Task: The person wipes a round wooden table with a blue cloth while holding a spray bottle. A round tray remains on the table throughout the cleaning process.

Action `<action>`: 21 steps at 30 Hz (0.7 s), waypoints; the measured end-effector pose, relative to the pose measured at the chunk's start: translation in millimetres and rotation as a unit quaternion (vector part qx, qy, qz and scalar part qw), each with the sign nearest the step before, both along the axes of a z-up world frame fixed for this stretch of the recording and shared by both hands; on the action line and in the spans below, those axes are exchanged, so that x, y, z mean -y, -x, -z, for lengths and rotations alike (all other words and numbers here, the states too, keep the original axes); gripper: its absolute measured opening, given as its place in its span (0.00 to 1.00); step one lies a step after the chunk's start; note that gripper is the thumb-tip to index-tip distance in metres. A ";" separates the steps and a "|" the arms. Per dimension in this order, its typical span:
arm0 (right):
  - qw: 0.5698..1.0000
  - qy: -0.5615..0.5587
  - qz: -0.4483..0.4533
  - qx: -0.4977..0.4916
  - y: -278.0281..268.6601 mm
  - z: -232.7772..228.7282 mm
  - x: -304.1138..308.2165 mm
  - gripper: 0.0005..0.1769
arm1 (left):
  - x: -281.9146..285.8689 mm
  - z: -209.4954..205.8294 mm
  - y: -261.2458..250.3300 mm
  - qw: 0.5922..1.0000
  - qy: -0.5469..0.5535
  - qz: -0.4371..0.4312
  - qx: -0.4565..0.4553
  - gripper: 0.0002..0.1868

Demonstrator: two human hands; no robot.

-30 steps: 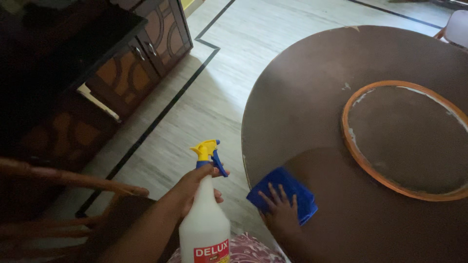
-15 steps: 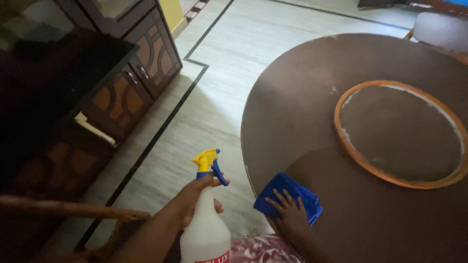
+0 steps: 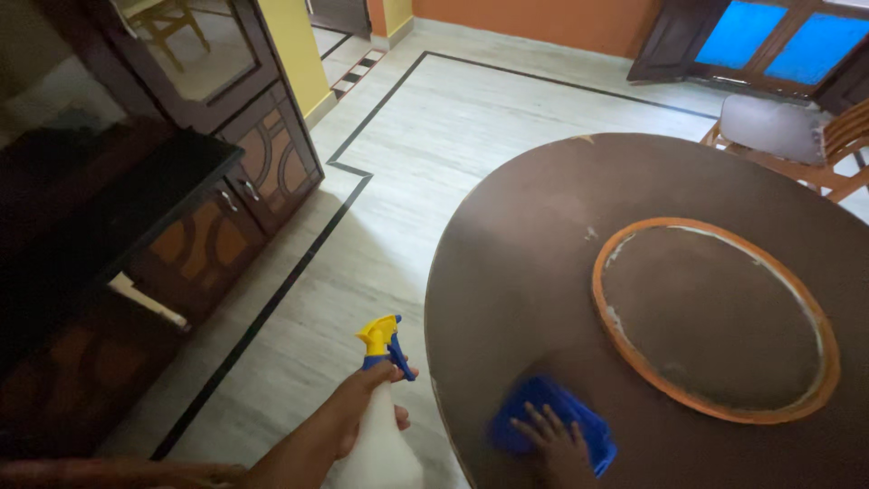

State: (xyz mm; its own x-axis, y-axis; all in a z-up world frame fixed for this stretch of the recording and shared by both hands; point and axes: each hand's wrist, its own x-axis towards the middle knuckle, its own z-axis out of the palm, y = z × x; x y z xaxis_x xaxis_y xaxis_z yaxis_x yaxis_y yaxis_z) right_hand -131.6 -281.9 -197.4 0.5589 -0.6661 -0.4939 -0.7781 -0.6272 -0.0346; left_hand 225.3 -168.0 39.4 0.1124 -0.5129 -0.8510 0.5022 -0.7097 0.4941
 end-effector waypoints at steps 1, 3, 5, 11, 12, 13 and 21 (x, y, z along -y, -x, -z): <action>1.000 -0.003 0.026 -0.006 7.2 -1.4 11.9 0.46 | 5.5 2.6 0.9 1.000 0.003 0.001 0.001 0.25; 0.997 -0.006 0.077 -0.019 20.1 -5.7 33.5 0.46 | 17.0 7.9 2.9 1.000 0.015 -0.001 -0.006 0.25; 0.993 0.022 0.111 0.017 27.8 -4.2 35.8 0.44 | 24.8 11.6 5.6 0.999 0.028 -0.007 -0.018 0.25; 0.992 -0.004 0.129 -0.017 26.7 14.5 47.4 0.49 | 49.4 -14.0 2.3 0.999 0.037 -0.007 0.010 0.25; 0.991 -0.003 0.134 -0.010 26.4 19.6 50.7 0.48 | 53.7 -18.8 0.1 0.999 0.035 -0.006 0.018 0.25; 0.992 -0.015 0.124 -0.010 26.6 22.9 59.6 0.46 | 58.6 -23.1 -3.0 0.999 0.033 -0.004 0.025 0.24; 0.899 0.021 0.350 0.263 9.7 -3.2 85.0 0.34 | 115.7 -19.1 -42.4 0.994 0.112 0.014 0.008 0.23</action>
State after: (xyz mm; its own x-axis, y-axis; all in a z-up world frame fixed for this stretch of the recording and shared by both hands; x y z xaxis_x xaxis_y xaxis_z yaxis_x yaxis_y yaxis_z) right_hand -141.3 -367.0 -194.2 0.1446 -0.9571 -0.2509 -0.8657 0.0004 -0.5006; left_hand 267.8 -283.8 58.5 0.1072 -0.6917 -0.7142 0.4750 -0.5954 0.6480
